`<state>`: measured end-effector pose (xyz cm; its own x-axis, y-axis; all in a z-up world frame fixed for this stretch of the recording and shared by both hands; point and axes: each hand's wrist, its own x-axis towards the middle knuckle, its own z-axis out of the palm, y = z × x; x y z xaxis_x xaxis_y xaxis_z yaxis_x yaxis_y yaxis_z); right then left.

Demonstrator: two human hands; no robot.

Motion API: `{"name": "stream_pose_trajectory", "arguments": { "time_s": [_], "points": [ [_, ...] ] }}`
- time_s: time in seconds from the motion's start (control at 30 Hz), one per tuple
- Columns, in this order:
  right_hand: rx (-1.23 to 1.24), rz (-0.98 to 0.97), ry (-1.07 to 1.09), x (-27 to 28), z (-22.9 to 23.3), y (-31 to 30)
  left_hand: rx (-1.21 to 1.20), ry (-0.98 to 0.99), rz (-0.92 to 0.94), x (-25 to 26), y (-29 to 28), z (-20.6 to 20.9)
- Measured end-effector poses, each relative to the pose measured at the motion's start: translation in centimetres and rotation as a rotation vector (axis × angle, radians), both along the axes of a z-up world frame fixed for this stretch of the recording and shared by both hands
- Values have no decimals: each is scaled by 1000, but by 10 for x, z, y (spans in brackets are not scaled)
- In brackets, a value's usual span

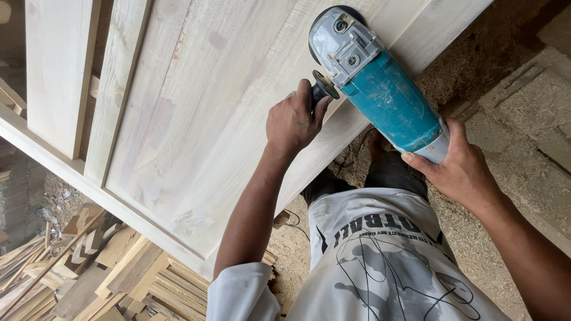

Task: The person sands a large wooden door panel using a power sander, moving the tool across the grain of the wood.

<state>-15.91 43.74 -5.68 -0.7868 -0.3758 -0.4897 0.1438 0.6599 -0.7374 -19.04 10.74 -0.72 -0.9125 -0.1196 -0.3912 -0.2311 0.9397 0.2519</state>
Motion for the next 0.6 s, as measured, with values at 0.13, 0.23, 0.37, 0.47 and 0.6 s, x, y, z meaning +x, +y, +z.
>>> {"name": "stream_pose_trajectory", "arguments": {
  "time_s": [0.13,0.23,0.37,0.47,0.6],
  "points": [
    [21,74,-11,0,8,-18,9,28,67,24,-15,6],
    [33,148,-16,4,13,-38,5,48,140,54,-30,11],
    [39,236,-75,15,13,-61,9,45,267,98,-50,16],
    [43,310,-79,19,15,-81,7,56,333,123,-59,20],
    [196,333,-179,14,27,-99,38,83,340,127,-72,19]
  ]
}}
